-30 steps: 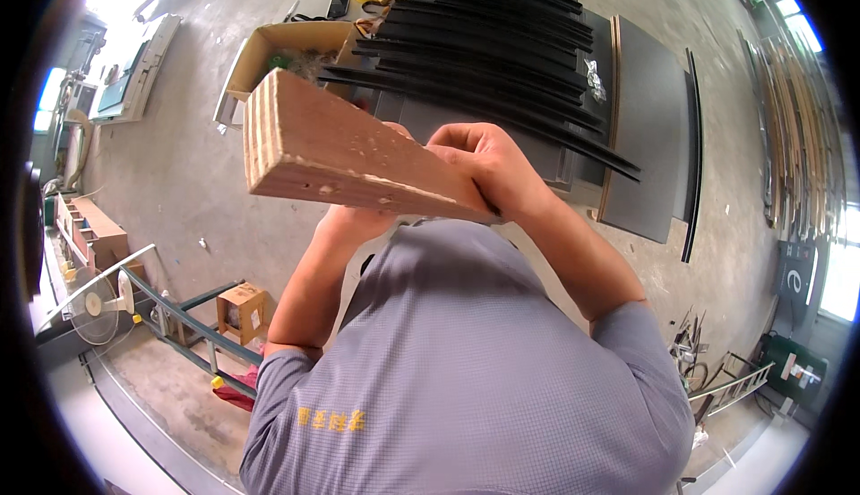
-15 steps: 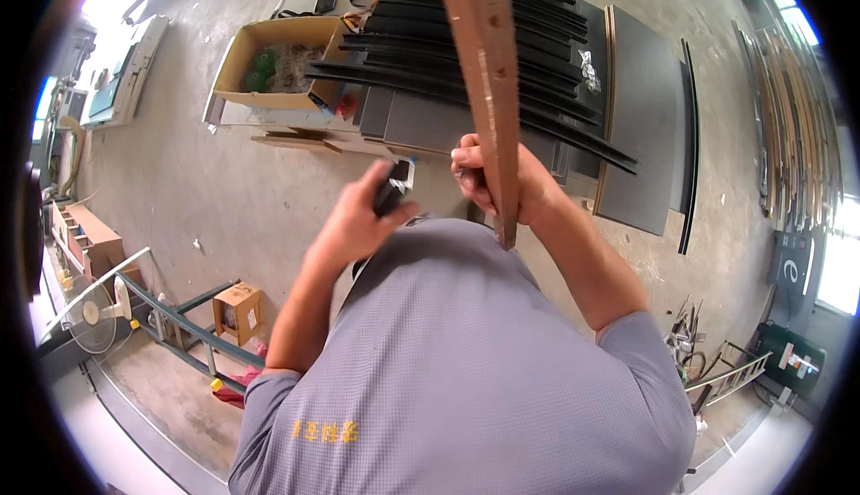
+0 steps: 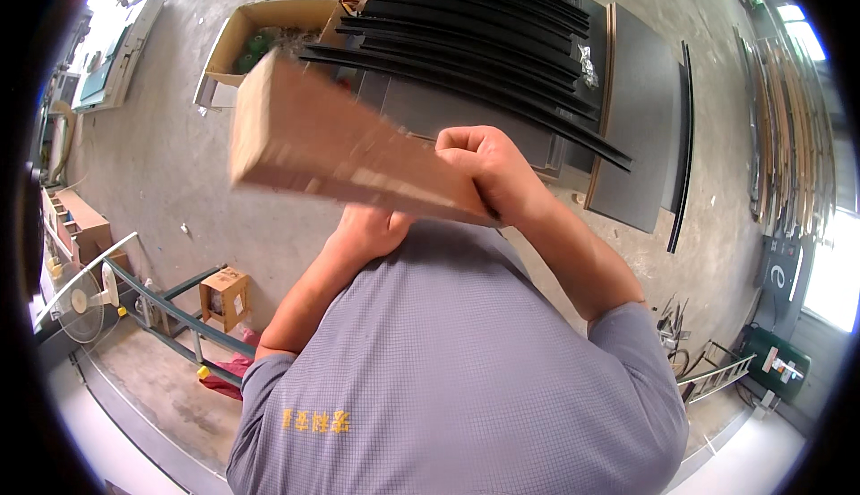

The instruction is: The person assembles black metal profiles by inserting metal brackets into the ends and tapping them into place using a wooden block. They pick up components from a box, retrieve a profile from the floor, and handle multiple pieces on a workbench.

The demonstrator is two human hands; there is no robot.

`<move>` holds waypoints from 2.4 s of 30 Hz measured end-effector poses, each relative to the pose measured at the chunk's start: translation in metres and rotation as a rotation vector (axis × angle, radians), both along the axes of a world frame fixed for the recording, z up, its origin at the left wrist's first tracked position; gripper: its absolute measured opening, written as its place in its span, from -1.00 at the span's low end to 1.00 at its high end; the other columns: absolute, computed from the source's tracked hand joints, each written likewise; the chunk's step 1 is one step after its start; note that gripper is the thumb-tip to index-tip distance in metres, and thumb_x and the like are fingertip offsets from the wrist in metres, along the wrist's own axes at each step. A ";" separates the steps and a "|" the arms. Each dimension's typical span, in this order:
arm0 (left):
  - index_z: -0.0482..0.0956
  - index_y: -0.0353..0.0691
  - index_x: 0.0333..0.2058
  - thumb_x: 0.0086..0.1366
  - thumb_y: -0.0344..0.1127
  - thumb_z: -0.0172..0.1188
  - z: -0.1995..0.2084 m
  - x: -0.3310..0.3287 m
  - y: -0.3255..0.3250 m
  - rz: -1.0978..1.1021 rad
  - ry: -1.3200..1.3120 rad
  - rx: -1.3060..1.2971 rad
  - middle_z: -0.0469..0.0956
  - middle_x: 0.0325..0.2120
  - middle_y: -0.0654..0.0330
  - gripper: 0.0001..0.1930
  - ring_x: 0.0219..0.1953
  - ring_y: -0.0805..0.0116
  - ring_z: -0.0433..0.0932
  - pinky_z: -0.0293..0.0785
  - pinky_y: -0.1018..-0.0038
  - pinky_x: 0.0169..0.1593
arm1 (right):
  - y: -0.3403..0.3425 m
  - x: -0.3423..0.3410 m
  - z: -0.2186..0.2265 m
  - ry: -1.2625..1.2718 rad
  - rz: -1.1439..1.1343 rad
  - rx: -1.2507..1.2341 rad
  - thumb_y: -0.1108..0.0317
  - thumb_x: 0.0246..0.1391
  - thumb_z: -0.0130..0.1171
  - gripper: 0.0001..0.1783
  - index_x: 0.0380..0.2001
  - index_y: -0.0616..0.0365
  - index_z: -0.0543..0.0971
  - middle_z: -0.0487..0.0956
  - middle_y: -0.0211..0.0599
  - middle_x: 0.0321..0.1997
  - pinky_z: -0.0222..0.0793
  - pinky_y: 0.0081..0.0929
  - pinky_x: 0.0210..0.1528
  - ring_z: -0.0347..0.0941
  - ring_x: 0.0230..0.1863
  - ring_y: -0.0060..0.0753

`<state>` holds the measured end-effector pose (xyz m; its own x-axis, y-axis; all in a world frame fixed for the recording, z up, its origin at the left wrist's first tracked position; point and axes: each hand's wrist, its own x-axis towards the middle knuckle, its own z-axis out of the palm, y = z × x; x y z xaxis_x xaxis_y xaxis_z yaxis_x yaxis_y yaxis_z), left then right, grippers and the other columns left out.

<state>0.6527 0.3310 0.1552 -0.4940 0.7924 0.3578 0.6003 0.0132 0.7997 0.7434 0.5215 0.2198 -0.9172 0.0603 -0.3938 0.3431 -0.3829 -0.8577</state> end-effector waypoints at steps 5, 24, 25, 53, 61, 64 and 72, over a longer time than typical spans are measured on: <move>0.41 -0.21 -0.10 0.23 -0.32 0.31 0.013 0.008 0.002 0.123 -0.216 -0.051 0.51 -0.46 0.06 -0.68 -0.41 0.05 0.55 0.43 0.21 -0.32 | -0.006 -0.001 0.000 0.061 -0.012 0.170 0.27 0.25 0.28 -0.72 -0.50 0.14 0.54 0.50 -0.58 -0.51 0.22 -0.68 -0.42 0.30 -0.46 -0.80; 0.50 -0.29 -0.22 0.29 0.48 0.06 0.014 0.007 -0.001 0.032 -0.212 0.013 0.53 -0.50 0.01 -0.24 -0.43 -0.03 0.57 0.49 0.21 -0.32 | -0.029 0.014 0.028 0.139 -0.002 0.590 0.35 0.23 0.26 -0.67 -0.57 0.24 0.45 0.43 -0.45 -0.60 0.18 -0.50 -0.48 0.21 -0.48 -0.70; 0.50 -0.30 -0.22 0.31 0.48 0.04 0.015 0.008 -0.002 0.032 -0.223 0.014 0.52 -0.49 0.01 -0.24 -0.44 -0.04 0.57 0.48 0.21 -0.32 | -0.030 0.015 0.028 0.135 0.000 0.572 0.35 0.22 0.27 -0.67 -0.57 0.24 0.45 0.43 -0.45 -0.60 0.19 -0.50 -0.48 0.22 -0.49 -0.70; 0.51 -0.32 -0.30 0.32 0.69 -0.42 0.050 -0.011 -0.009 -0.294 -0.877 -0.161 0.39 -0.55 0.32 0.01 -0.51 0.57 0.26 0.17 0.56 -0.41 | 0.018 -0.010 -0.004 0.361 0.271 0.173 0.71 -0.03 0.47 -0.64 -0.17 0.18 0.62 0.58 -0.45 -0.23 0.32 -0.69 -0.34 0.44 -0.31 -0.70; 0.47 -0.26 -0.36 0.45 0.41 -0.41 0.048 -0.016 -0.014 -0.356 -0.875 -0.178 0.33 -0.63 0.33 -0.22 -0.56 0.49 0.24 0.21 0.47 -0.42 | 0.018 -0.013 0.011 0.269 0.356 0.206 0.62 -0.03 0.51 -0.66 -0.20 0.14 0.62 0.58 -0.54 -0.24 0.28 -0.75 -0.37 0.39 -0.40 -0.81; 0.45 -0.24 -0.39 0.47 0.37 -0.42 0.047 -0.017 -0.014 -0.362 -0.875 -0.187 0.32 -0.63 0.33 -0.25 -0.56 0.49 0.23 0.20 0.47 -0.43 | 0.017 -0.014 0.017 0.241 0.370 0.238 0.61 -0.02 0.51 -0.67 -0.20 0.13 0.62 0.58 -0.58 -0.27 0.27 -0.76 -0.39 0.38 -0.42 -0.83; 0.43 -0.23 -0.40 0.49 0.29 -0.39 0.044 -0.018 -0.015 -0.382 -0.905 -0.177 0.31 -0.63 0.34 -0.31 -0.56 0.49 0.22 0.19 0.47 -0.43 | 0.015 -0.015 0.025 0.212 0.376 0.298 0.58 -0.01 0.51 -0.67 -0.19 0.12 0.62 0.60 -0.59 -0.32 0.25 -0.77 -0.41 0.35 -0.45 -0.87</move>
